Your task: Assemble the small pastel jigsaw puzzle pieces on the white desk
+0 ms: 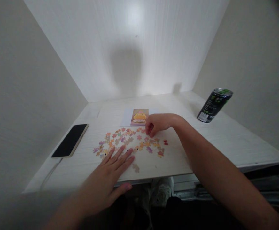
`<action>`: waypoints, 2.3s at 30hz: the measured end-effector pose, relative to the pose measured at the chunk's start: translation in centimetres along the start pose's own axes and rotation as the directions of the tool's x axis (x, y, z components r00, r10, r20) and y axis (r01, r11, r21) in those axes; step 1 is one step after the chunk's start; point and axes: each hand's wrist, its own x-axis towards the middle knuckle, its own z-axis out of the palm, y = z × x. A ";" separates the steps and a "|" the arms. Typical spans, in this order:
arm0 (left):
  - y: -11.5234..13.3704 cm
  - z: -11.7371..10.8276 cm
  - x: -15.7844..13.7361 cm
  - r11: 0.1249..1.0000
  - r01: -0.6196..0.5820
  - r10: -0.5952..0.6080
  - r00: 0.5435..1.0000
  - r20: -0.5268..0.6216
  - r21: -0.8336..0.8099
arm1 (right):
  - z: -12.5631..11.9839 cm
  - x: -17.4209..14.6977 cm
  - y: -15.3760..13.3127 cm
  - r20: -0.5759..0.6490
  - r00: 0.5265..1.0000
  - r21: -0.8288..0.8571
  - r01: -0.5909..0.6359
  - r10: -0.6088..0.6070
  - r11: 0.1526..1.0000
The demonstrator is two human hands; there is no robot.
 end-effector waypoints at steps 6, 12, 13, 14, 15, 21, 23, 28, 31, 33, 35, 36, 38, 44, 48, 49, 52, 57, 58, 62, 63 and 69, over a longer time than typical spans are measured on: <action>0.2 0.5 -0.6 1.000 0.018 -0.017 0.996 -0.092 0.014 | -0.1 -0.4 0.0 0.013 0.999 0.037 -0.035 0.034 0.999; 0.2 0.8 -0.6 1.000 0.015 -0.015 0.996 -0.093 0.000 | 0.1 -0.4 -0.5 0.019 0.998 0.007 -0.064 0.064 0.998; 0.2 0.8 -0.6 1.000 0.013 -0.013 0.996 -0.084 -0.001 | 0.1 -0.5 -0.6 0.014 0.998 -0.008 -0.069 0.069 0.998; 0.2 0.8 -0.6 1.000 0.010 -0.010 0.997 -0.078 0.002 | 0.0 -0.5 -0.8 0.004 0.997 -0.026 -0.075 0.075 0.997; 0.2 0.8 -0.6 1.000 0.009 -0.008 0.997 -0.075 0.010 | 0.0 -0.6 -1.0 -0.009 0.997 -0.045 -0.079 0.079 0.996; 0.1 0.8 -1.0 1.000 -0.006 0.009 0.994 -0.109 0.030 | 0.0 -0.8 -1.8 -0.077 0.995 -0.078 -0.069 0.063 0.995; 0.0 0.7 -1.3 1.000 -0.020 0.021 0.992 -0.123 0.006 | 0.0 -0.8 -1.6 -0.076 0.994 -0.074 -0.084 0.078 0.994; -0.4 0.6 -1.6 1.000 -0.002 -0.003 0.984 -0.178 -0.023 | -0.1 -0.9 -0.5 -0.067 0.994 -0.054 -0.090 0.086 0.994; -0.5 0.5 -1.3 0.999 0.024 -0.032 0.974 -0.223 -0.040 | -0.2 -0.8 -0.2 -0.067 0.994 -0.070 -0.088 0.083 0.994; -0.5 0.6 -1.0 0.999 0.031 -0.040 0.973 -0.228 -0.045 | -0.2 -0.8 -0.3 -0.055 0.995 -0.076 -0.088 0.084 0.993; -0.6 0.6 -0.8 0.999 0.030 -0.039 0.976 -0.216 -0.042 | -0.2 -0.8 -0.5 -0.039 0.995 -0.072 -0.090 0.088 0.993; -0.6 0.7 -0.6 0.999 0.028 -0.035 0.977 -0.212 -0.039 | -0.2 -0.8 -0.6 -0.033 0.995 -0.071 -0.093 0.091 0.993; -0.6 0.8 -0.4 0.999 0.024 -0.033 0.976 -0.216 -0.040 | -0.2 -0.8 -0.8 -0.031 0.995 -0.077 -0.094 0.092 0.993; -0.5 1.1 0.1 0.995 0.026 -0.049 0.969 -0.243 -0.100 | 0.0 -0.6 -0.9 -0.051 0.995 -0.110 -0.094 0.088 0.989; -0.5 1.2 0.2 0.997 0.029 -0.046 0.974 -0.221 -0.078 | 0.3 -0.4 -1.1 -0.052 0.997 -0.101 -0.057 0.052 0.993; -0.5 1.2 0.2 0.997 0.030 -0.045 0.976 -0.215 -0.072 | 0.3 -0.4 -1.1 -0.054 0.997 -0.094 -0.053 0.048 0.994; -0.4 1.1 0.3 0.998 0.023 -0.036 0.973 -0.228 -0.061 | 0.5 -0.4 -1.4 -0.058 0.997 -0.091 -0.056 0.051 0.994; -0.6 0.6 0.2 0.998 0.024 -0.038 0.965 -0.260 -0.059 | 0.7 0.0 -2.0 -0.207 0.978 -0.128 -0.051 0.024 0.990; -0.9 0.4 0.3 0.997 0.026 -0.043 0.964 -0.262 -0.066 | 0.8 0.1 -2.2 -0.244 0.970 -0.122 -0.041 0.010 0.992; -2.9 -0.5 1.3 0.989 0.040 -0.078 0.958 -0.277 -0.140 | 1.5 0.9 -2.8 -0.307 0.950 -0.007 0.059 -0.058 0.998; -3.6 -0.8 2.0 0.986 0.038 -0.080 0.960 -0.269 -0.160 | 1.7 1.1 -2.9 -0.309 0.948 0.018 0.079 -0.070 0.997; -7.3 -2.0 7.5 0.953 -0.158 0.154 0.987 -0.036 -0.258 | 3.0 1.8 -4.2 -0.312 0.946 0.041 0.108 -0.090 0.993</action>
